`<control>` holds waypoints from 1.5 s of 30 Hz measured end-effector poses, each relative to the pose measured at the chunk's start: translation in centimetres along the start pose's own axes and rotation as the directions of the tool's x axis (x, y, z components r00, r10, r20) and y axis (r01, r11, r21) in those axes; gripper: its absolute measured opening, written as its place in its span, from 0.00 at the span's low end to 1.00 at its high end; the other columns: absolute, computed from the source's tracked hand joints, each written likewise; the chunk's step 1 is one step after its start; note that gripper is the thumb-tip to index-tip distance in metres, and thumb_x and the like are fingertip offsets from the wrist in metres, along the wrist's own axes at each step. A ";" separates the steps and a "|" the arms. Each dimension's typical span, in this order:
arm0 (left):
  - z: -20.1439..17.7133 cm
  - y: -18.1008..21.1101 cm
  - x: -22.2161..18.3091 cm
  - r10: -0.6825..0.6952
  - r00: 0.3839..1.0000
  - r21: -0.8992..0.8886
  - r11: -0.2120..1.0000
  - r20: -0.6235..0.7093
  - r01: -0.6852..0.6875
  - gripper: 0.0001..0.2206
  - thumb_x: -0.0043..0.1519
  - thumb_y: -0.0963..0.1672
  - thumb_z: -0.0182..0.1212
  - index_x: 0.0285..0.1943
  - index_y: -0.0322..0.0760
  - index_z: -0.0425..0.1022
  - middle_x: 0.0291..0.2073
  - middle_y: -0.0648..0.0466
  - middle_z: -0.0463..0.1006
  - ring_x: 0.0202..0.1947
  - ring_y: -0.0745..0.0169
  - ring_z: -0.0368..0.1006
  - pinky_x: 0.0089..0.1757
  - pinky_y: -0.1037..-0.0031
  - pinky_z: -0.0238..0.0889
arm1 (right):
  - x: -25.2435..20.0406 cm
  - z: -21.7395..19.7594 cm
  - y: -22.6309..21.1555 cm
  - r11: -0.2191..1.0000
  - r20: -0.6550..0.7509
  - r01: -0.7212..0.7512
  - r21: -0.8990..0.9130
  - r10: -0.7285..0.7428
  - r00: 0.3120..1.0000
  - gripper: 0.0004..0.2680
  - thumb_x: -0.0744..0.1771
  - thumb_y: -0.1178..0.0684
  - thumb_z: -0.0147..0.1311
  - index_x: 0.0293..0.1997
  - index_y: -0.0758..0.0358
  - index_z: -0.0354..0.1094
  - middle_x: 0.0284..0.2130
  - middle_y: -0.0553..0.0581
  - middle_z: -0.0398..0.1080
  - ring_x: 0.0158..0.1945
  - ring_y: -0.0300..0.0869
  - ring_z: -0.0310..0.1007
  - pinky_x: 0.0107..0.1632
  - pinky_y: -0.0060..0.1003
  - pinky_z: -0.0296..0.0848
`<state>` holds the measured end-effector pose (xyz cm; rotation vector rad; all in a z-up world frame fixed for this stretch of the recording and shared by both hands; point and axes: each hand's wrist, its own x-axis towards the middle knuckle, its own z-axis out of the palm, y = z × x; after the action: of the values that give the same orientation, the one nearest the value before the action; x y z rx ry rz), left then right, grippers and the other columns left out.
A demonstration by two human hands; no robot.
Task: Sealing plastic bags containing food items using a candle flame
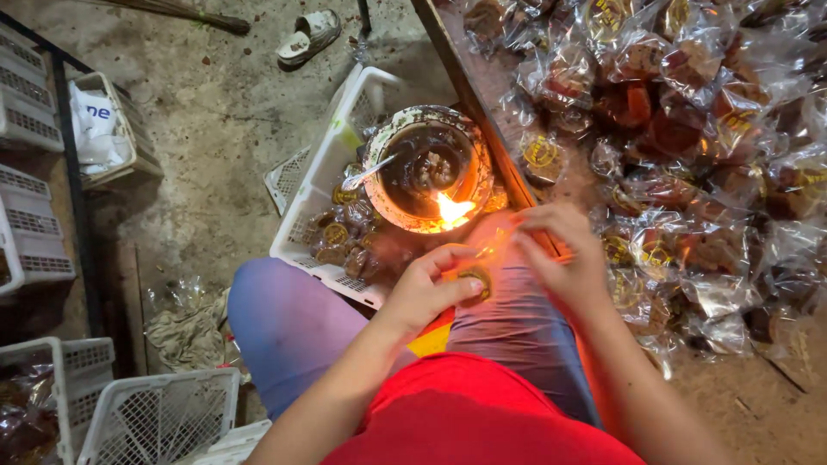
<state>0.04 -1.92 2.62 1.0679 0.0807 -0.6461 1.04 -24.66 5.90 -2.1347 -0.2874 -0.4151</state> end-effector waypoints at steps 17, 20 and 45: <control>-0.2 -1.8 0.6 0.136 0.900 -0.044 0.985 -0.414 -0.169 0.05 0.66 0.45 0.64 0.44 0.42 0.76 0.37 0.60 0.75 0.42 0.75 0.68 0.48 0.80 0.63 | -3.2 9.6 -0.9 0.635 0.206 -0.592 0.496 0.577 0.791 0.01 0.65 0.60 0.64 0.35 0.64 0.78 0.23 0.51 0.74 0.31 0.35 0.71 0.39 0.32 0.74; -1.0 -1.8 1.3 0.099 0.902 -0.027 0.992 -0.420 -0.121 0.13 0.65 0.46 0.65 0.55 0.37 0.73 0.45 0.54 0.73 0.46 0.70 0.68 0.49 0.76 0.67 | -2.7 11.1 2.9 0.666 0.203 -0.614 0.424 0.590 0.781 0.02 0.65 0.57 0.64 0.32 0.61 0.78 0.20 0.51 0.72 0.27 0.35 0.69 0.33 0.31 0.70; -1.9 -3.0 1.3 0.385 0.789 0.362 0.905 -0.480 -0.221 0.14 0.53 0.41 0.76 0.45 0.37 0.78 0.32 0.53 0.79 0.32 0.68 0.74 0.35 0.80 0.71 | -4.5 11.1 3.4 0.676 0.158 -0.570 0.467 0.570 0.806 0.06 0.64 0.54 0.69 0.37 0.61 0.75 0.30 0.55 0.75 0.36 0.37 0.70 0.45 0.33 0.71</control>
<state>0.00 -1.85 -1.20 1.4923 0.3068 -0.0349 0.19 -17.58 -4.23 -1.5929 0.2680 0.0389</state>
